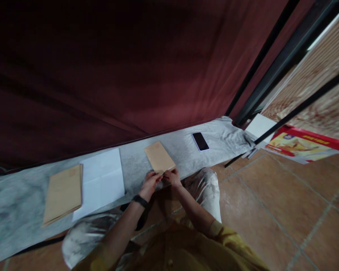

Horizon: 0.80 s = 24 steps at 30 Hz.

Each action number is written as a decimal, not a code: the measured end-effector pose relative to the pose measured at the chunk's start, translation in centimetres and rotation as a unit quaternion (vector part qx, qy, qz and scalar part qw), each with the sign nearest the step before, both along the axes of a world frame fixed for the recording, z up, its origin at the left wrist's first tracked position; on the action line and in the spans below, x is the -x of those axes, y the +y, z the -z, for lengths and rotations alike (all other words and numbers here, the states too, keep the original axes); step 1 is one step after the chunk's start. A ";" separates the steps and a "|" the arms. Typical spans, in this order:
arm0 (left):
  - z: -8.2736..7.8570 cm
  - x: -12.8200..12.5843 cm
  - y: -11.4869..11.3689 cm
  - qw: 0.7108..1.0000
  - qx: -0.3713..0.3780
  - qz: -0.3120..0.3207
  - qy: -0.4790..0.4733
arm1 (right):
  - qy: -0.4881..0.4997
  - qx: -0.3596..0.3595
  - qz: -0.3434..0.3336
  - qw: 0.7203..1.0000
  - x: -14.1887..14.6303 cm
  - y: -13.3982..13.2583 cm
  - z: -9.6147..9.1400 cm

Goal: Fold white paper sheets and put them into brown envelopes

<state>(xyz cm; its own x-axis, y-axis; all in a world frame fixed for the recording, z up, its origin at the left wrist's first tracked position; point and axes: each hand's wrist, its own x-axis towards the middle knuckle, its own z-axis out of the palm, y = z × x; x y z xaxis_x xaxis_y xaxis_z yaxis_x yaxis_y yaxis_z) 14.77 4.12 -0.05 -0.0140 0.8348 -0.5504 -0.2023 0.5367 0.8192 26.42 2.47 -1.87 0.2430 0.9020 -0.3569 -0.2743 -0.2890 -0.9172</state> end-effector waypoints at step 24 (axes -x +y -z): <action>0.0 4.1 -1.0 0.959 -0.119 0.034 0.255 | -0.569 -0.277 -0.242 0.735 -5.1 -2.0 0.9</action>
<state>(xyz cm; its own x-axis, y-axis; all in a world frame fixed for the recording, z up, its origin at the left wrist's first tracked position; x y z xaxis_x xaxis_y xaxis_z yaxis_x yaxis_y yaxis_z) 10.68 3.08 -0.05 -0.1716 0.9448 -0.2792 0.2868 0.3190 0.9033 31.49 0.47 -2.78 -0.2970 0.9116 0.2843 0.7747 0.4041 -0.4864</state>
